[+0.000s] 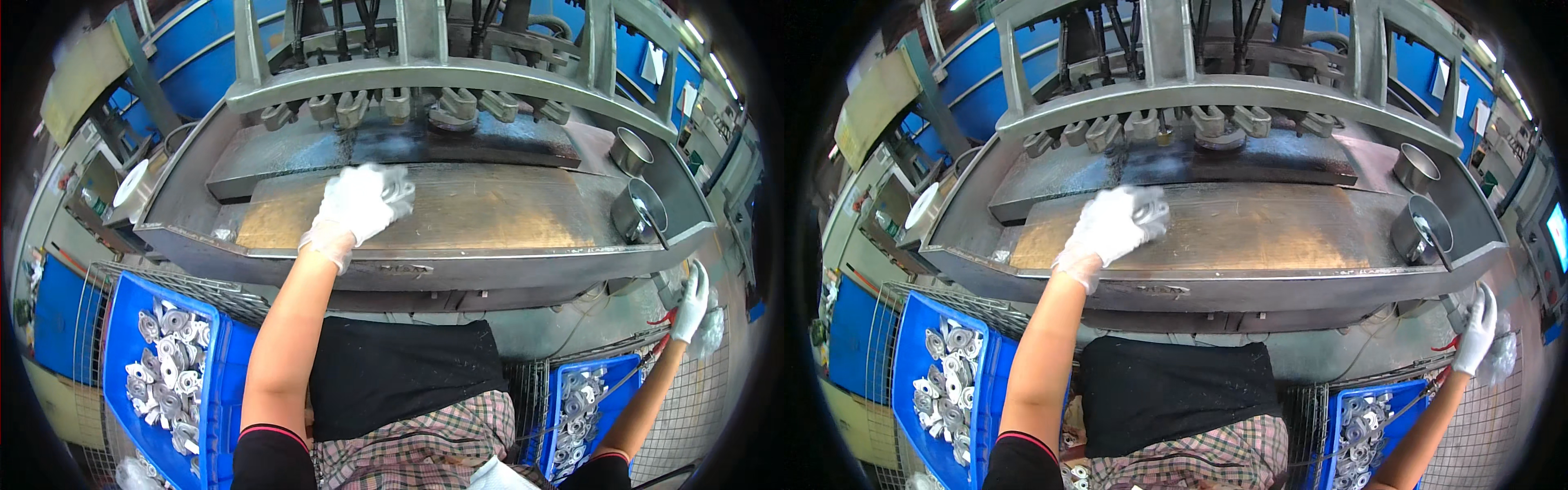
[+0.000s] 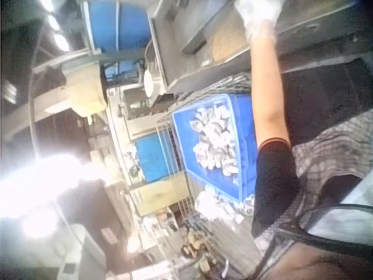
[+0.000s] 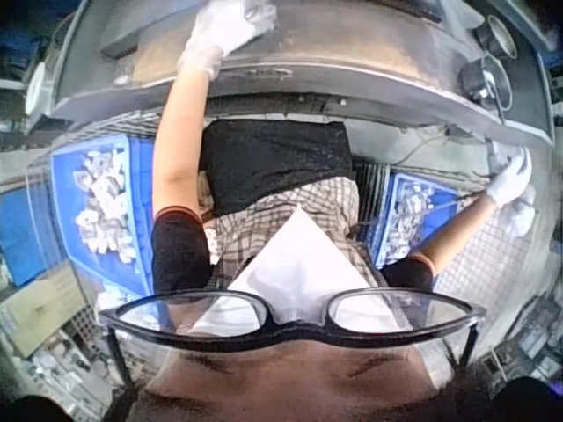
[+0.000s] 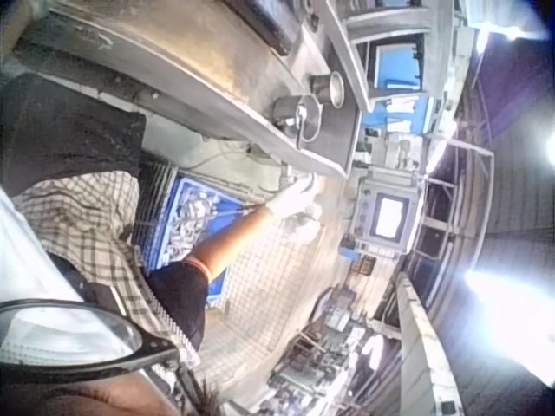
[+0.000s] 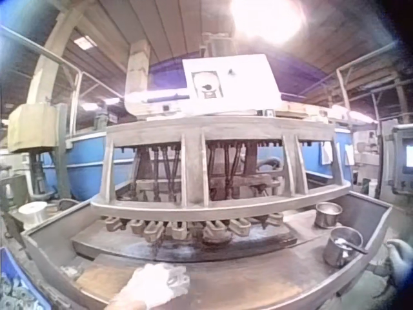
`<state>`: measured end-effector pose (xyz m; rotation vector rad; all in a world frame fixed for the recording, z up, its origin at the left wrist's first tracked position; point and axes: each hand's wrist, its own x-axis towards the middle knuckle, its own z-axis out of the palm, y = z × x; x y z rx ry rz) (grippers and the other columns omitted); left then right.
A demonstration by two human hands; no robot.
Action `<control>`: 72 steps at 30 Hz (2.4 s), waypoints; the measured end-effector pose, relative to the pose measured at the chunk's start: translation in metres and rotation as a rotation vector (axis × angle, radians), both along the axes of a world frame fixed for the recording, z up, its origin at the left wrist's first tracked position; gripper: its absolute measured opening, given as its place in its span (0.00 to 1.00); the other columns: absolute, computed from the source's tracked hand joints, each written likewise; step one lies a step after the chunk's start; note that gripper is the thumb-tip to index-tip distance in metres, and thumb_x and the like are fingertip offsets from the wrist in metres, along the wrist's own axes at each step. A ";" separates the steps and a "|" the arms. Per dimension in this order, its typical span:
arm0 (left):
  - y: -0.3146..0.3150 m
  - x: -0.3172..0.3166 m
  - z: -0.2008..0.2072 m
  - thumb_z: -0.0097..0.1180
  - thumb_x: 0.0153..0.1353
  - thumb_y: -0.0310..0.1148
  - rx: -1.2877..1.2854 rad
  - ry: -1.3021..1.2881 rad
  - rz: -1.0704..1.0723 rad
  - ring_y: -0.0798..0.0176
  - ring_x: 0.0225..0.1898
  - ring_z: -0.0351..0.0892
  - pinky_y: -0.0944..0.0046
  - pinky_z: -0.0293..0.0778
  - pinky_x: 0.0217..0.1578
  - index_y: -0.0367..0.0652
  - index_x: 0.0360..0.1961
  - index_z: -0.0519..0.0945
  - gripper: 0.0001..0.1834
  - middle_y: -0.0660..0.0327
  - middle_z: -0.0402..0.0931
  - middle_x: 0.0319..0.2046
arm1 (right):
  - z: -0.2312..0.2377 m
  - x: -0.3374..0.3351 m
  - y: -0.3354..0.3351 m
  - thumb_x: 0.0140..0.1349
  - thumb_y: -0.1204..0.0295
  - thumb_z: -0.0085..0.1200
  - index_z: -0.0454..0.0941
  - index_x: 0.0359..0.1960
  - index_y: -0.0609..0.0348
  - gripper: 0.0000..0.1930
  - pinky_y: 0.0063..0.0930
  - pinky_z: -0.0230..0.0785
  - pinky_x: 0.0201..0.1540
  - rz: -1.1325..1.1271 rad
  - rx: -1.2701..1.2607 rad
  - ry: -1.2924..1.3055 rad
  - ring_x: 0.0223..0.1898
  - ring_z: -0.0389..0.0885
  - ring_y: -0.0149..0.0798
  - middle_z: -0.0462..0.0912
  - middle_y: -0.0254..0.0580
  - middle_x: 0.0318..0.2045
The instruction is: Deburring and inspecting metal components at a fabrication station.
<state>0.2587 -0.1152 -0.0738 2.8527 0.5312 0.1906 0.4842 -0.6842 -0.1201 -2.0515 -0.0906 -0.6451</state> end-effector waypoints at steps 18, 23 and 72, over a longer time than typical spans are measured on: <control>-0.050 -0.051 -0.049 0.58 0.60 0.39 -1.194 -0.715 -0.170 0.59 0.50 0.77 0.66 0.71 0.49 0.36 0.62 0.67 0.31 0.55 0.75 0.51 | -0.145 -0.040 -0.124 0.66 0.50 0.47 0.66 0.63 0.52 0.28 0.29 0.71 0.43 -0.101 0.448 0.291 0.47 0.75 0.34 0.74 0.40 0.52; -0.091 -0.090 -0.116 0.46 0.64 0.57 -2.119 -0.548 -0.079 0.55 0.44 0.76 0.58 0.74 0.36 0.43 0.59 0.68 0.32 0.56 0.74 0.49 | -0.113 -0.050 -0.098 0.62 0.59 0.55 0.66 0.61 0.48 0.26 0.24 0.69 0.38 -0.002 0.369 0.395 0.43 0.74 0.31 0.75 0.34 0.47; -0.065 -0.095 -0.350 0.30 0.67 0.59 -2.854 -0.945 0.706 0.54 0.65 0.57 0.49 0.51 0.66 0.56 0.61 0.67 0.30 0.61 0.64 0.62 | -0.088 -0.242 0.336 0.62 0.51 0.46 0.74 0.43 0.58 0.22 0.44 0.71 0.47 1.055 -1.307 0.665 0.43 0.80 0.55 0.82 0.52 0.38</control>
